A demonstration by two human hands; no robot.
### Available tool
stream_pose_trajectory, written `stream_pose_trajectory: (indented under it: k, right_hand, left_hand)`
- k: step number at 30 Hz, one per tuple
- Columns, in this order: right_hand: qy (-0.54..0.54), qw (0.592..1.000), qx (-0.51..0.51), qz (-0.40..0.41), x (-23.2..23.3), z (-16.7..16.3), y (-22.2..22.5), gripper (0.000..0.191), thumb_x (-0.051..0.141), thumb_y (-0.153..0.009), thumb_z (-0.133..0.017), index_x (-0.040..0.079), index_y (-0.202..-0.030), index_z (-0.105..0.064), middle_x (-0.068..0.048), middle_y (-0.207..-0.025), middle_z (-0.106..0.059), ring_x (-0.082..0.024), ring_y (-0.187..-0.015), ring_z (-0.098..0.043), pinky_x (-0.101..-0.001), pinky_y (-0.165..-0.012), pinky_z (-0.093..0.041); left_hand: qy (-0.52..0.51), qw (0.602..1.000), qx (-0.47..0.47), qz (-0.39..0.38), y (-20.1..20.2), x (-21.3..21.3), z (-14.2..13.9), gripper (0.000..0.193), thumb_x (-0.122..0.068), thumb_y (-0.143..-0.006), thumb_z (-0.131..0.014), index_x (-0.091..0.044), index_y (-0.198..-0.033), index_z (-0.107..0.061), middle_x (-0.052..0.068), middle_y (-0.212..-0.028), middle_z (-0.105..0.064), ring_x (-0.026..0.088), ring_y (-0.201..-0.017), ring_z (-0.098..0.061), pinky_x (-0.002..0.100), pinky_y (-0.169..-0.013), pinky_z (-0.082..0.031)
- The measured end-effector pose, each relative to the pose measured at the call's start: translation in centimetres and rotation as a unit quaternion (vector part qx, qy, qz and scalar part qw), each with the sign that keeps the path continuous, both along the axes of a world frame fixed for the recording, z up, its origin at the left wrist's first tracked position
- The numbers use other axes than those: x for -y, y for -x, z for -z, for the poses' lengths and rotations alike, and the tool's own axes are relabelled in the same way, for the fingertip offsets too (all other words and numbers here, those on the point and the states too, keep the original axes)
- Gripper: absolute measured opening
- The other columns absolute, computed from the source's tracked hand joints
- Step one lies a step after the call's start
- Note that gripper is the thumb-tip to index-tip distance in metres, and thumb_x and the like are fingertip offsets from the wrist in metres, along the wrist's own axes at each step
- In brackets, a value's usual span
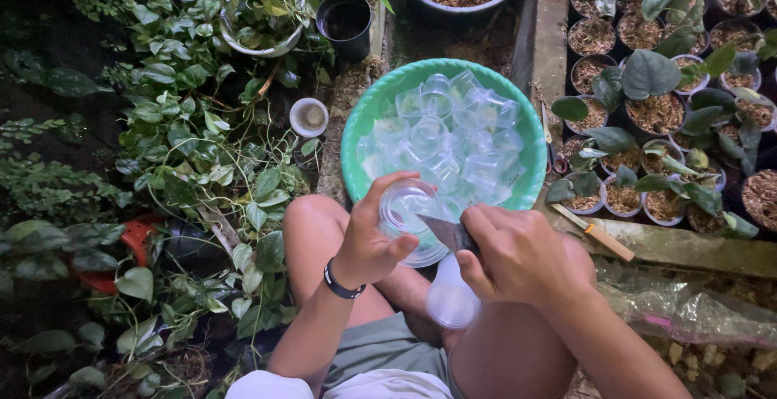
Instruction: The person sits on the ground and uses a knife to cut the bottoms off clear plastic cups. They hold each cup in one hand and rotate it while cutting with the other, then place the cut pieces into a green basin.
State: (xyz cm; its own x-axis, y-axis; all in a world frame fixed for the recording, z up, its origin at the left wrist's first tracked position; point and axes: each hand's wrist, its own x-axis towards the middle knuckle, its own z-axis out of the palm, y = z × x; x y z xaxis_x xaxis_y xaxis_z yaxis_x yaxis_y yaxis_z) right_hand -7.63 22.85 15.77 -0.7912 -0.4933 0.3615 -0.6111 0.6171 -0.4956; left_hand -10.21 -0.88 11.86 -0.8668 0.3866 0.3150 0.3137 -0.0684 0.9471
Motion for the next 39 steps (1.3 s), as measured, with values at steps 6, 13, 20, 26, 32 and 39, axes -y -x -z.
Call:
stream_pose_trajectory:
  k: [6, 13, 20, 26, 32, 39]
  right_hand:
    - [-0.010, 1.000, -0.001, -0.003, -0.3, -0.3, 0.1, 0.035, 0.036, -0.087, -0.060, 0.002, -0.086, -0.053, -0.015, -0.070, -0.057, -0.038, -0.062, -0.062, -0.0463, -0.055, -0.049]
    - [-0.032, 0.998, -0.026, 0.048, -0.9, -0.4, 0.5, 0.033, 0.034, -0.088, -0.061, 0.003, -0.083, -0.053, -0.014, -0.068, -0.057, -0.035, -0.060, -0.063, -0.0457, -0.054, -0.050]
    - [0.069, 0.995, -0.020, 0.065, -1.6, 0.3, 0.3, 0.033, 0.035, -0.093, -0.056, 0.003, -0.092, -0.056, -0.017, -0.070, -0.055, -0.040, -0.062, -0.061, -0.0470, -0.058, -0.049]
    - [0.127, 0.988, 0.081, 0.029, -1.4, 0.1, 0.5, 0.037, 0.032, -0.090, -0.054, 0.001, -0.109, -0.061, -0.018, -0.072, -0.061, -0.041, -0.066, -0.065, -0.0451, -0.061, -0.051]
    - [0.166, 0.979, 0.114, -0.016, -1.3, -0.7, 0.9, 0.055, 0.025, -0.087, -0.052, 0.000, -0.137, -0.055, -0.016, -0.075, -0.066, -0.037, -0.069, -0.069, -0.0429, -0.066, -0.054]
    - [0.161, 0.978, 0.135, -0.011, -1.2, -0.4, 0.7, 0.058, 0.022, -0.083, -0.054, 0.002, -0.138, -0.053, -0.015, -0.071, -0.065, -0.038, -0.068, -0.069, -0.0430, -0.065, -0.053]
  left_hand:
    - [0.029, 0.999, -0.032, -0.012, 0.0, -0.1, -0.2, 0.084, -0.060, -0.095, -0.073, -0.001, -0.148, -0.045, 0.013, -0.128, -0.071, 0.021, -0.123, -0.069, 0.036, -0.109, -0.055]
    - [-0.085, 0.991, 0.098, 0.041, -0.2, 0.5, 0.2, 0.086, -0.058, -0.092, -0.078, -0.001, -0.147, -0.044, 0.016, -0.128, -0.067, 0.024, -0.121, -0.066, 0.039, -0.108, -0.054]
    - [-0.081, 0.992, 0.081, 0.056, -0.2, 1.8, -0.4, 0.091, -0.059, -0.088, -0.080, -0.005, -0.147, -0.037, 0.019, -0.135, -0.065, 0.026, -0.130, -0.063, 0.042, -0.112, -0.053]
    - [-0.073, 0.994, 0.073, 0.040, 0.4, 0.7, 0.9, 0.083, -0.050, -0.085, -0.087, -0.009, -0.137, -0.036, 0.017, -0.143, -0.056, 0.026, -0.135, -0.056, 0.040, -0.117, -0.046]
    - [-0.004, 1.000, -0.005, -0.021, 0.3, 0.1, 1.8, 0.086, -0.039, -0.087, -0.083, -0.004, -0.155, -0.045, 0.013, -0.141, -0.048, 0.024, -0.138, -0.051, 0.040, -0.124, -0.040]
    - [-0.012, 1.000, 0.000, -0.004, -0.3, -0.9, 1.0, 0.075, -0.038, -0.105, -0.065, -0.002, -0.161, -0.031, 0.018, -0.161, -0.048, 0.027, -0.153, -0.046, 0.039, -0.131, -0.031]
